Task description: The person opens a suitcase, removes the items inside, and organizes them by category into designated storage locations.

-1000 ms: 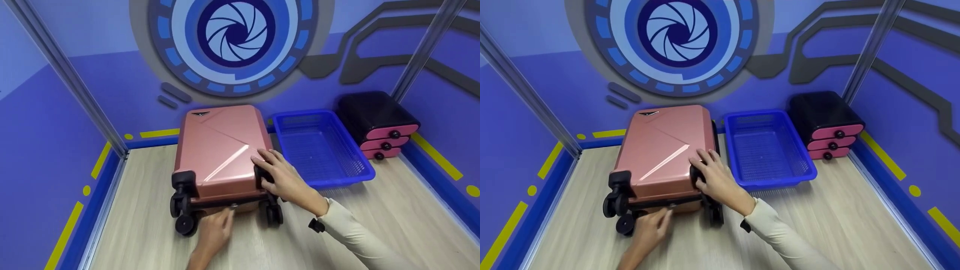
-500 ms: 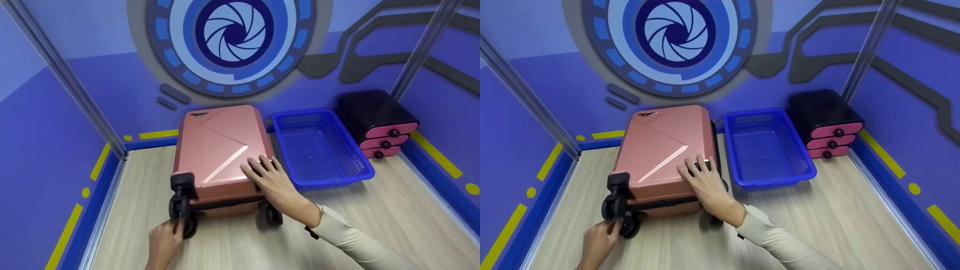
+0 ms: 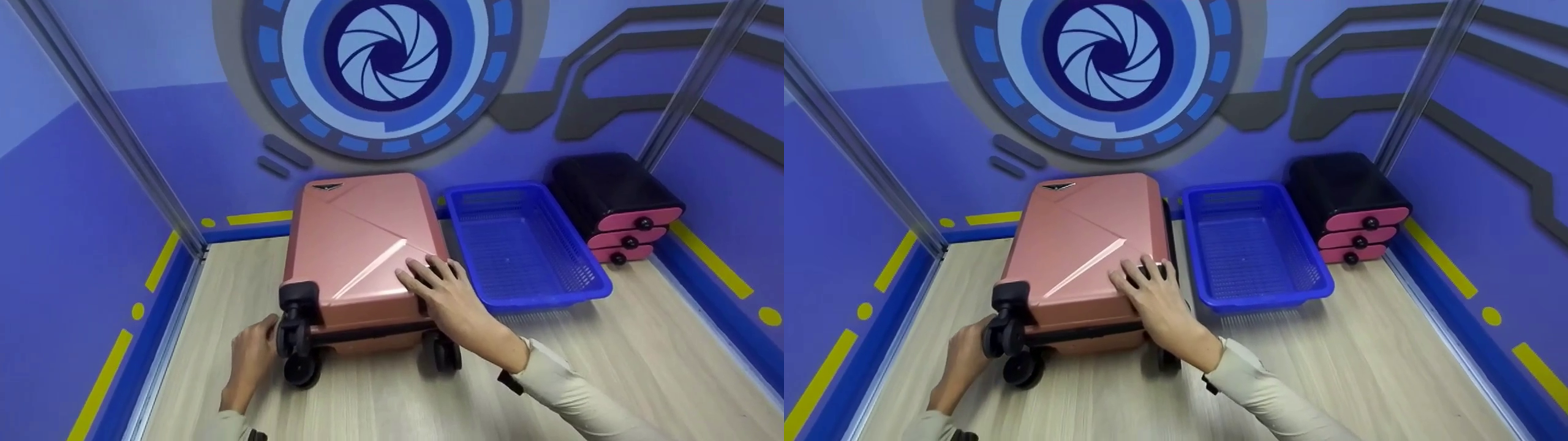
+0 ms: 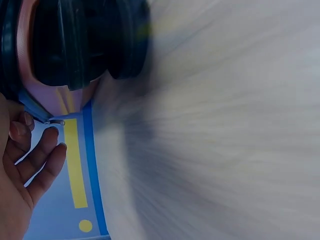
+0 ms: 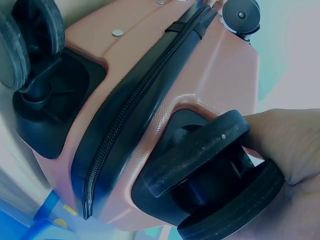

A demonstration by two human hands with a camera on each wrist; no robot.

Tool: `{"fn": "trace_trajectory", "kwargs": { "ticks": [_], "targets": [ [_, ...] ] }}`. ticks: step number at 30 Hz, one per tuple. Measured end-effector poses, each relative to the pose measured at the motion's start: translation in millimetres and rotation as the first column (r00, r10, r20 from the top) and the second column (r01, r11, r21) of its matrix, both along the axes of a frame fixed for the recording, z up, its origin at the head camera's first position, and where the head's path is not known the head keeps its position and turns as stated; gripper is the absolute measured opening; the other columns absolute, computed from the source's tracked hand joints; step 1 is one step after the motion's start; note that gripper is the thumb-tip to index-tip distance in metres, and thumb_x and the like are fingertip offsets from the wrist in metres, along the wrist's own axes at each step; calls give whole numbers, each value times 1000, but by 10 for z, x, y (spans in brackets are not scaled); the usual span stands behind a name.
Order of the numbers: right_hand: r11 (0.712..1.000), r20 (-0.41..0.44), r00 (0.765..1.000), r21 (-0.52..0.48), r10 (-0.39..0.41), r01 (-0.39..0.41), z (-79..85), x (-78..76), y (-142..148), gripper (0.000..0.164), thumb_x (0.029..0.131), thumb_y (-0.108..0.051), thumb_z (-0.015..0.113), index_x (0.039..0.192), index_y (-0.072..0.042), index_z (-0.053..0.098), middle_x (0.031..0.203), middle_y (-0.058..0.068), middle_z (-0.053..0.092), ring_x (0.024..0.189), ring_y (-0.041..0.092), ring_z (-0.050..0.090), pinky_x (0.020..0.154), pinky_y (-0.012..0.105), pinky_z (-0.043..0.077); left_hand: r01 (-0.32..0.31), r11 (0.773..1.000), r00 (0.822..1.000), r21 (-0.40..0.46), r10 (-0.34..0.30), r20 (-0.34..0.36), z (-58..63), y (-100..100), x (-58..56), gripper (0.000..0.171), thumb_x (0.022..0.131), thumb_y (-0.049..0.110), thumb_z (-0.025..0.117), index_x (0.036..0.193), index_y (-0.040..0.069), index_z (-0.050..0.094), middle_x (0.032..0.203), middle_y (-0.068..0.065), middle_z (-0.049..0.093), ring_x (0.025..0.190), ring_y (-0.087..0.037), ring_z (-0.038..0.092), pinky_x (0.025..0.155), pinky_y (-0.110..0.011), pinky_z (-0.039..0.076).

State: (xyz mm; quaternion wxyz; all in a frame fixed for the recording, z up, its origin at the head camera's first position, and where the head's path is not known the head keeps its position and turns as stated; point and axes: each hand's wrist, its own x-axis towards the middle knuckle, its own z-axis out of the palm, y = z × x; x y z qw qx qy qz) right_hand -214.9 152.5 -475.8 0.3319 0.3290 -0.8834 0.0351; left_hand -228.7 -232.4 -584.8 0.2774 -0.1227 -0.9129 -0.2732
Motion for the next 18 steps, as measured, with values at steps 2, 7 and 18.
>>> {"fn": "trace_trajectory", "kwargs": {
  "ticks": [2,7,18],
  "targets": [
    [1000,27,1000,-11,-6,6,-7,5,11,72,73,12,79,138,-19,66,138,10,64,125,41,57,94,62,51,18,1000,1000,19,-18,-1,-3,22,-13,35,86,-7,69,70,16,47,63,11,36,57,-7,32,52,-26,26],
    [998,122,993,-60,-2,9,-31,49,18,73,76,15,74,141,-18,64,142,11,63,130,44,54,94,71,50,31,994,999,103,-35,36,-91,76,178,35,85,-15,68,73,14,52,65,11,37,58,-5,32,53,-23,27],
    [980,142,986,-191,83,-55,-69,27,27,68,81,17,70,140,-17,66,144,11,63,133,44,54,94,67,52,-18,979,997,205,3,75,-140,133,468,25,92,-7,66,80,14,62,64,15,37,59,-3,34,53,-24,32]
  ]
}}
